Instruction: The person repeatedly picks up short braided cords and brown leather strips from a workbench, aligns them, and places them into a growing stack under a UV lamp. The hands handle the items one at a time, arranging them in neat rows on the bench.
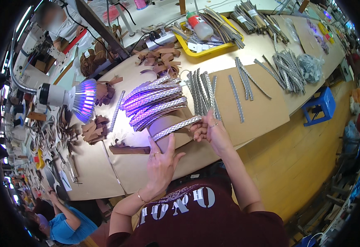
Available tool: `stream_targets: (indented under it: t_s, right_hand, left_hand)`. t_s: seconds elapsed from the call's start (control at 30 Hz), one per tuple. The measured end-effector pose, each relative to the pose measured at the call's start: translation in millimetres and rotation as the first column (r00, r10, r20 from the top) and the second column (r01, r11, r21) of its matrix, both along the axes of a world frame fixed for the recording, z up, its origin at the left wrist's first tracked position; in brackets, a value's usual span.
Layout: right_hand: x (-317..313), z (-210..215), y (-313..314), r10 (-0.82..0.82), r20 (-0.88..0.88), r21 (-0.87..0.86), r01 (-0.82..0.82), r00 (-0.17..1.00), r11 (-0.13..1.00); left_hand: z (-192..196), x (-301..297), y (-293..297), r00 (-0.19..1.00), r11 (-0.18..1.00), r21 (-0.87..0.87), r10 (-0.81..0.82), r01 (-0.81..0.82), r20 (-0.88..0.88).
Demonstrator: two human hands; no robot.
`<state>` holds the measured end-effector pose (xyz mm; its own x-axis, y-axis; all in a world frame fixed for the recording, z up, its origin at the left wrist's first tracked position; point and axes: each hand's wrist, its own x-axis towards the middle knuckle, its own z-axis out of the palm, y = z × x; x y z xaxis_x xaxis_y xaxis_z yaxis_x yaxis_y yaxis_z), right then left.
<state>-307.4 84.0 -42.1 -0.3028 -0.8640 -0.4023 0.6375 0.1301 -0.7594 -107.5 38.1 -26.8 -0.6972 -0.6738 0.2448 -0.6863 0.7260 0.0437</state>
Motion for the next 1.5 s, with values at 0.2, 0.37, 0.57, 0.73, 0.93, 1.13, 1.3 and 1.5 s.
stream_targets:
  t_s: [0.2,0.37,0.57,0.73,0.93,1.13,1.3,1.5]
  right_hand:
    - [2,26,-3,0.008,-0.455,-0.022,-0.020,0.890,1.000]
    - [15,38,-4,0.153,-0.484,0.090,-0.125,0.862,0.988]
    - [41,35,-8,0.326,-0.728,0.310,-0.134,0.603,0.941]
    - [38,45,-10,0.392,-0.673,0.336,-0.213,0.627,0.918]
    - [29,46,-19,0.419,-0.667,0.314,-0.277,0.616,0.908]
    - [28,33,-21,0.324,-0.634,0.250,-0.210,0.702,0.945]
    - [25,28,-20,0.321,-0.594,0.244,-0.215,0.738,0.946]
    - [24,34,-22,0.369,-0.572,0.276,-0.252,0.733,0.927]
  left_hand:
    - [5,4,0,0.997,0.991,0.135,0.008,0.003,-0.083]
    - [24,26,4,0.978,0.946,0.324,0.086,-0.019,-0.191]
    - [19,39,10,0.951,0.937,0.249,0.282,-0.245,-0.126]
    - [7,22,23,0.926,0.993,0.122,0.042,0.005,-0.375]
    - [2,9,9,0.954,0.957,0.273,-0.010,0.096,-0.300]
    - [-1,2,10,0.956,0.978,0.192,-0.020,0.079,-0.292]
    - [-2,2,12,0.978,0.988,0.144,-0.022,0.053,-0.208]
    - [0,-1,13,0.984,0.988,0.148,-0.018,0.045,-0.180]
